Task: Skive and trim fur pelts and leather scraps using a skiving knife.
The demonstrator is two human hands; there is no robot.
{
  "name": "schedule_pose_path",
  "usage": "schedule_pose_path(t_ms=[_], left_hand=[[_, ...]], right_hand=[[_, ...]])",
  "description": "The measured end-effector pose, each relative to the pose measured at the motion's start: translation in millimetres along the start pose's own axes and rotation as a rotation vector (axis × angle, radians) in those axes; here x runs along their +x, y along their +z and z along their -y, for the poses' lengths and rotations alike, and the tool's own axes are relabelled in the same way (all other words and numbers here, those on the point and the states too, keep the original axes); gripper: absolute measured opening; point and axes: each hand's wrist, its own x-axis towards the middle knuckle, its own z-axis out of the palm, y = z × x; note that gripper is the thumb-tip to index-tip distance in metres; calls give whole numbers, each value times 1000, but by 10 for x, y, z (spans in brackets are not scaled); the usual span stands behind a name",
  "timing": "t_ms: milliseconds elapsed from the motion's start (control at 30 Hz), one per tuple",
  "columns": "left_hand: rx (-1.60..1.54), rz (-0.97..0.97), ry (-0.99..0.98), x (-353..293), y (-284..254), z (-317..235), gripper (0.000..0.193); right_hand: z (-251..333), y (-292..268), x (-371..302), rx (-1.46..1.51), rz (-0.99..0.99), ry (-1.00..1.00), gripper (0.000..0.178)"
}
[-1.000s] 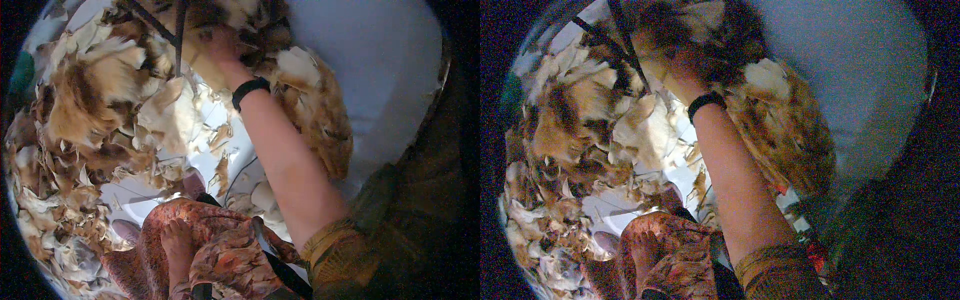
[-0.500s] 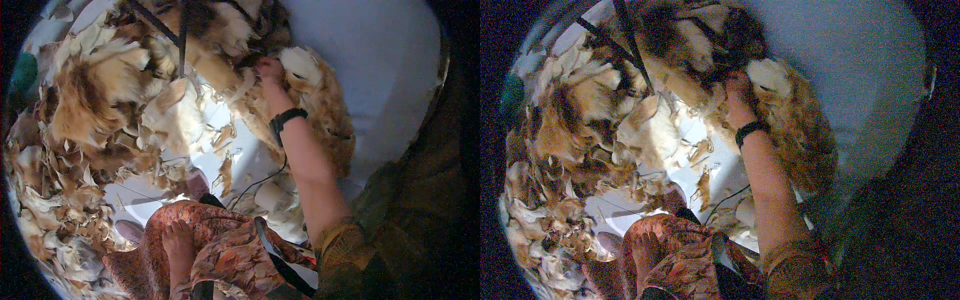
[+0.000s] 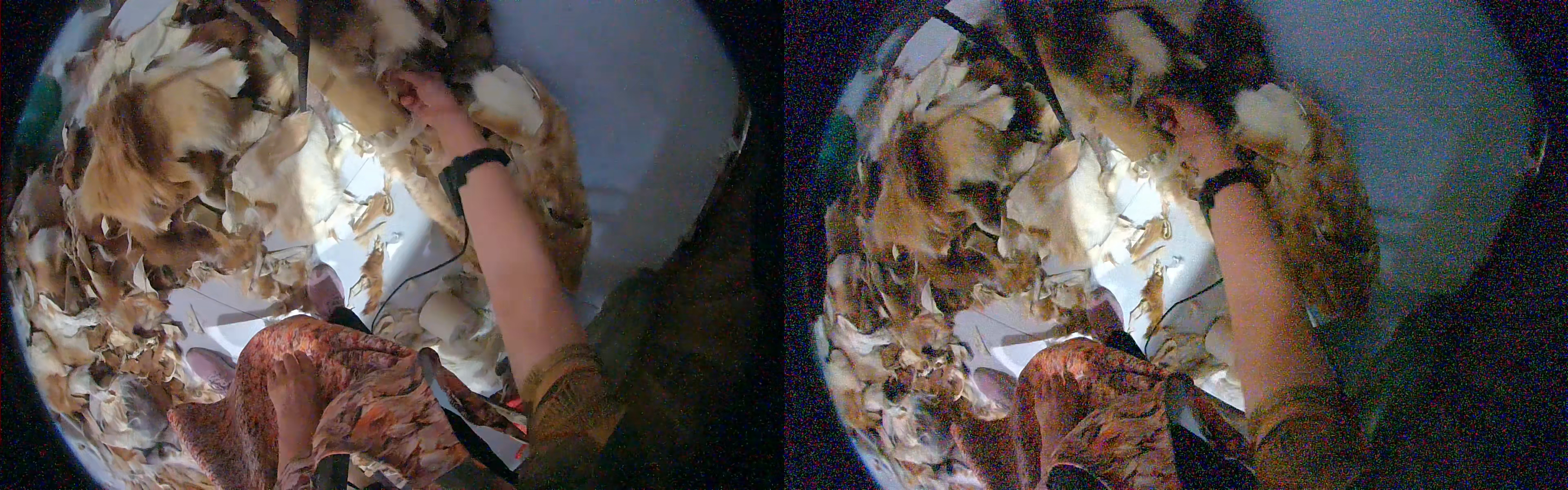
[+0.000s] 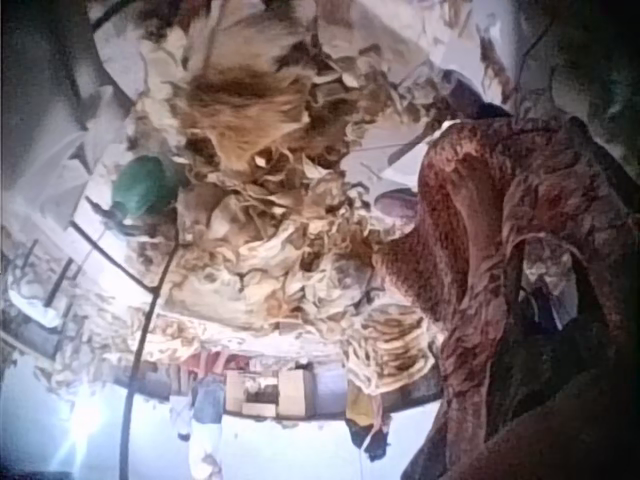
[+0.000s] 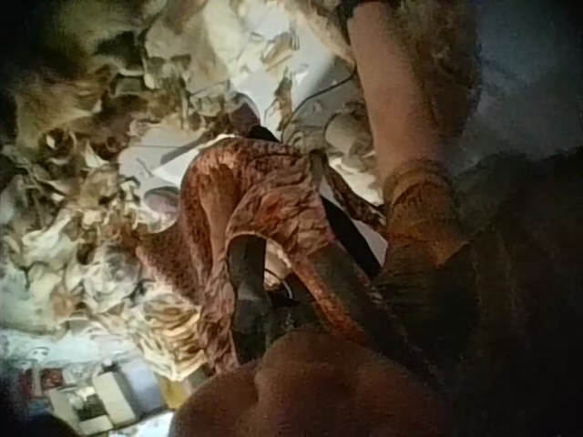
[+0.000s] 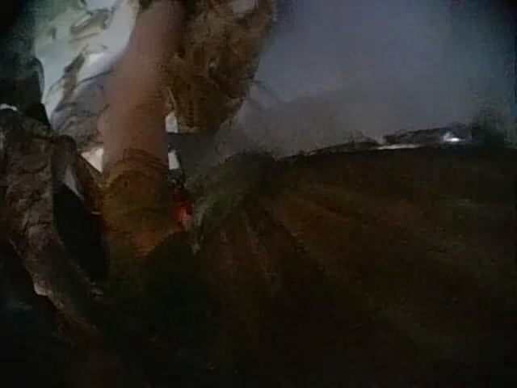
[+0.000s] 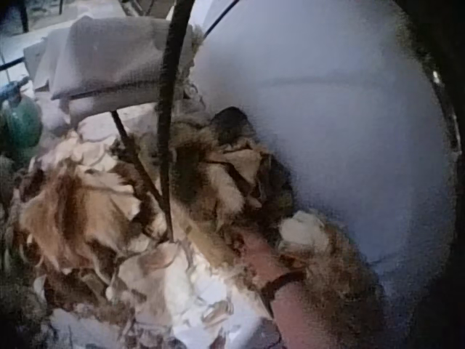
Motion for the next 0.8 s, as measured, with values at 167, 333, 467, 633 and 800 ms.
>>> schedule_pose_path(t_ms=[167,333,467,633,800], left_hand=[[-73,68,-15,92,-138,-57,34],[-106,66,44,63,-128,-24,35],[-72,51,-82,27,-163,-73,32],[-59,-25,37,-64,-183,43,31],[-15,-169,87,-99,-187,72,30]], right_hand=[[281,-376,-763,718,-10,-101,20],[-202,-438,-1403,132,-54,-163,32],[-479,-100,-1628,353,-49,107,41],[-363,254,-1968,469,10,0,55],[-541,244,-1953,533,117,72,57]])
